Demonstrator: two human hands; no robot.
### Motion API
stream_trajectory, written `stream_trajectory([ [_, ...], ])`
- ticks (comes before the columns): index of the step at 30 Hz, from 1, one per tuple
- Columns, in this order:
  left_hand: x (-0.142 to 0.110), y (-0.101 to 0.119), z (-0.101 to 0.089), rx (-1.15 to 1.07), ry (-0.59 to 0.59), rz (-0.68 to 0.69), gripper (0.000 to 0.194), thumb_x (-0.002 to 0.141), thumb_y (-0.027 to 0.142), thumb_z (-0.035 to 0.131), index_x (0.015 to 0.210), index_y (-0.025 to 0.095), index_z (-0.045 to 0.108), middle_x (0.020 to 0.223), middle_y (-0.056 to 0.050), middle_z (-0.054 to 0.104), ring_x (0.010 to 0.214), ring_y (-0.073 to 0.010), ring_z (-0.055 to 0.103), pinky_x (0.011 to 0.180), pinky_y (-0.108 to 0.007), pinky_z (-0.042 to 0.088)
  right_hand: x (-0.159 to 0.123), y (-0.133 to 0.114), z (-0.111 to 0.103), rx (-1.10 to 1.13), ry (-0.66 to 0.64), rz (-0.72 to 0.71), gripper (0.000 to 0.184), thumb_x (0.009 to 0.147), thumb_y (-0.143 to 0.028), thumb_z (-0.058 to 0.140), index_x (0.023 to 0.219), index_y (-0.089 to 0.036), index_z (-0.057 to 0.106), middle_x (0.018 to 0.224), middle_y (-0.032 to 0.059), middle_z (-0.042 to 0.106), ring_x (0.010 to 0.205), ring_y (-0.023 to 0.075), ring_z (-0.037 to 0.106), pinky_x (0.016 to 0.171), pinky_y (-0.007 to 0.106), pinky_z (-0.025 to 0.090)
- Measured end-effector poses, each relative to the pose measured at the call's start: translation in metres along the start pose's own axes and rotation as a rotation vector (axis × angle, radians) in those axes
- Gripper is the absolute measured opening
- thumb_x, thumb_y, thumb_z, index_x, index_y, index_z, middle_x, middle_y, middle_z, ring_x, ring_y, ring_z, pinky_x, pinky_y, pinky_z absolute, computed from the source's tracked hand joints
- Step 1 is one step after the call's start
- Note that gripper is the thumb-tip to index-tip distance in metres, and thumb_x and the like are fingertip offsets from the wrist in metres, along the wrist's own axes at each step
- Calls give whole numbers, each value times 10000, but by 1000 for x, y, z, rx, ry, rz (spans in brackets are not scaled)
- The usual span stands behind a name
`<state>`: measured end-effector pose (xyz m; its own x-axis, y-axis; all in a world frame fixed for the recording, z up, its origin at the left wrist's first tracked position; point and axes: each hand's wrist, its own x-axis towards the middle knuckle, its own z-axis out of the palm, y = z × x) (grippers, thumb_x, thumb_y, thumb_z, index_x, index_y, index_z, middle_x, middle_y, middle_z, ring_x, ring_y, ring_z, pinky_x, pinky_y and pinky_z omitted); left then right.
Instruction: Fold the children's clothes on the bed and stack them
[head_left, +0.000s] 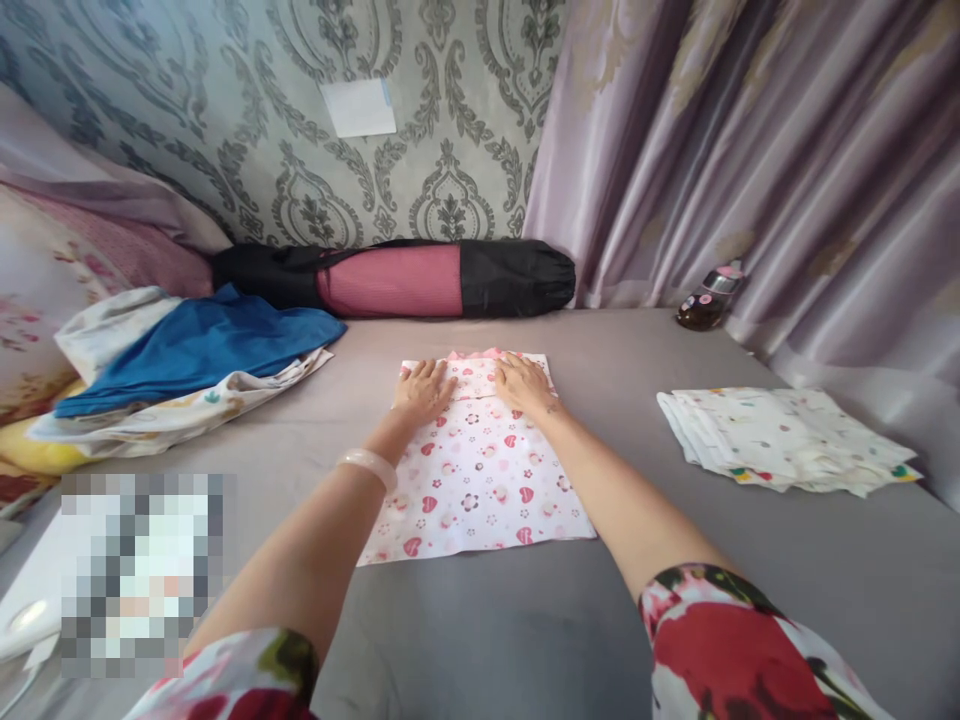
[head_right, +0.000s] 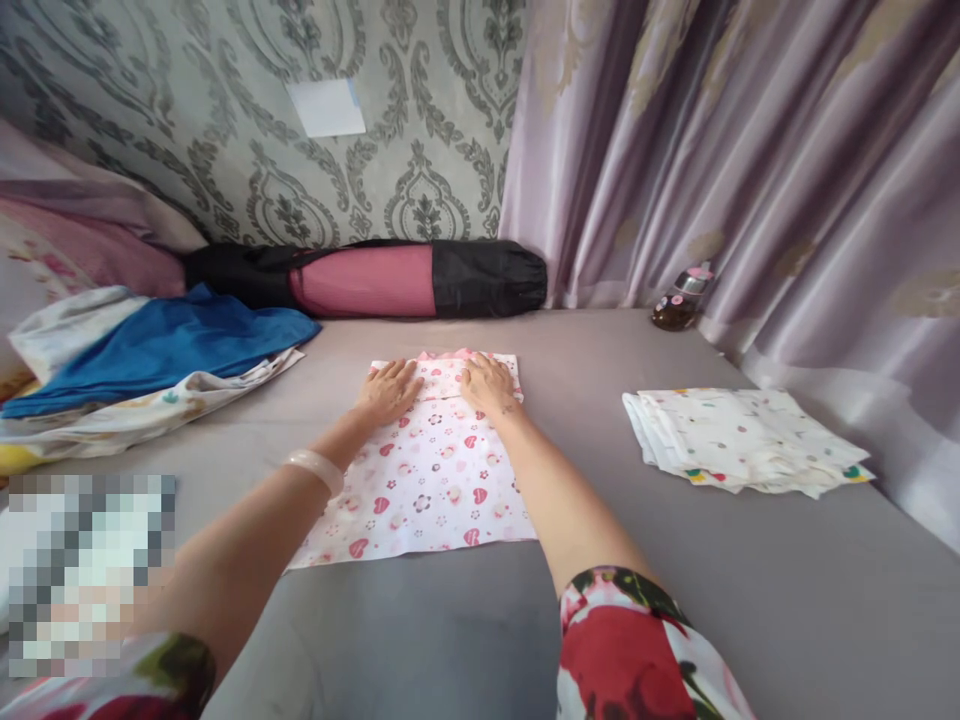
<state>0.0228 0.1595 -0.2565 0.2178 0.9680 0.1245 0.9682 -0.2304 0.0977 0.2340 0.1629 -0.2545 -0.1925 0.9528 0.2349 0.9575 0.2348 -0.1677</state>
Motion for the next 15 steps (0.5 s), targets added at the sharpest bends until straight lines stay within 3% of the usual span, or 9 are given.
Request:
stream_trajectory([
  [5, 0, -15, 1, -26, -62, 51, 597, 980, 476, 190, 1497, 200, 304, 1551, -94, 342, 1445, -237, 263, 1181, -446, 169, -6, 12, 3, -6, 46, -71, 463, 966, -270, 341, 1393, -213, 510, 1478, 41, 450, 1258, 251, 426, 1070, 369, 298],
  [10, -1, -14, 2, -49, -75, 31, 609, 981, 474, 179, 1503, 182, 290, 1567, -91, 308, 1455, -234, 239, 1191, -446, 147, -8, 11, 7, -3, 39, -62, 466, 968, -276, 332, 1398, -207, 499, 1485, 52, 438, 1282, 254, 404, 1083, 372, 278],
  [15, -7, -10, 1, -21, 75, 0, 614, 986, 441, 187, 1480, 107, 329, 1546, -130, 340, 1452, -230, 247, 1198, -418, 145, -8, 10, 7, -28, 68, -26, 493, 966, -295, 343, 1436, -179, 434, 1530, 114, 359, 1393, 255, 297, 1148, 444, 146],
])
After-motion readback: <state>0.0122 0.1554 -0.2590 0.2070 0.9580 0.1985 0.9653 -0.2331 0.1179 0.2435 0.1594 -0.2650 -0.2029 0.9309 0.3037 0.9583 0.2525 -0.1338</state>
